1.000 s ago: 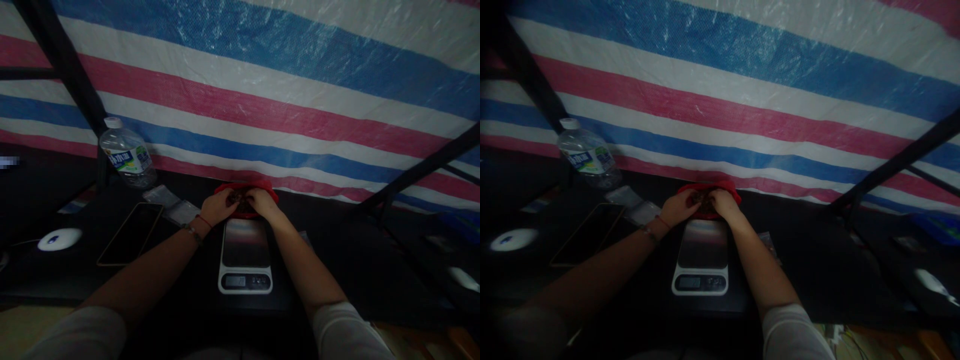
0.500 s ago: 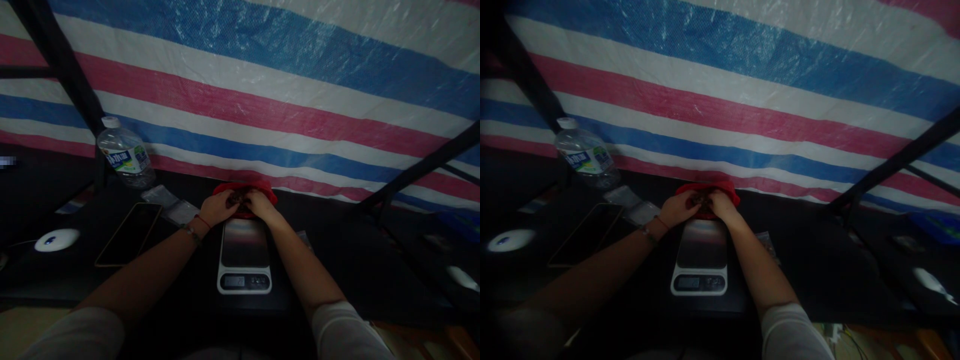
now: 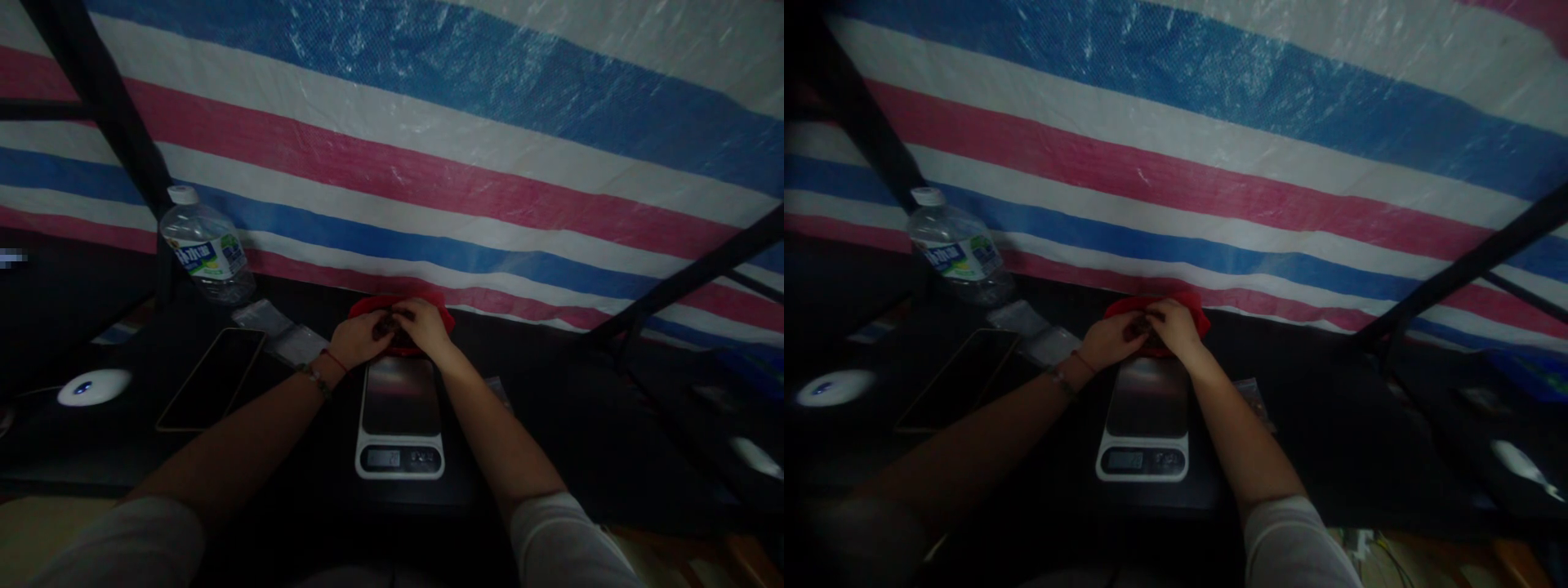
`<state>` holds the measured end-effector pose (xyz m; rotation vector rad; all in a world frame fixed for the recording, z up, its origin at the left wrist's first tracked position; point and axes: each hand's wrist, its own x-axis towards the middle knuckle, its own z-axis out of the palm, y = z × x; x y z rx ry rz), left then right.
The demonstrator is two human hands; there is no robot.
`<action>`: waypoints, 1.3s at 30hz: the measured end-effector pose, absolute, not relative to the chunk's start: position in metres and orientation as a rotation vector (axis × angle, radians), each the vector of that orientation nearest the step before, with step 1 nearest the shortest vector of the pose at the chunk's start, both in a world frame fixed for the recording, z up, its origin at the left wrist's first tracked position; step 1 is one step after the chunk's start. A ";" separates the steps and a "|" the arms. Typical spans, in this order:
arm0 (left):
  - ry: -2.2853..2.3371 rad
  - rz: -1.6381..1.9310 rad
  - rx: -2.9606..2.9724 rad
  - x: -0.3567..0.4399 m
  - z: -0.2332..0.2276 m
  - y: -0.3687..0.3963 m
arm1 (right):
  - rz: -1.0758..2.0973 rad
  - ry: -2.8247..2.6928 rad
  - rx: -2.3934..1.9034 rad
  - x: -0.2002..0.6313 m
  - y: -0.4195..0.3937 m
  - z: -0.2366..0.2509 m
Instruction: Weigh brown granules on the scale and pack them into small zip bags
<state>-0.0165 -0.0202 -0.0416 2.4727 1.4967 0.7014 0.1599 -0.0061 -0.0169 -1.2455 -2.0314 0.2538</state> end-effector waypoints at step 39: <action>1.515 0.697 2.458 -0.017 -0.039 -0.021 | 0.246 -2.143 -1.259 0.159 -0.006 -0.018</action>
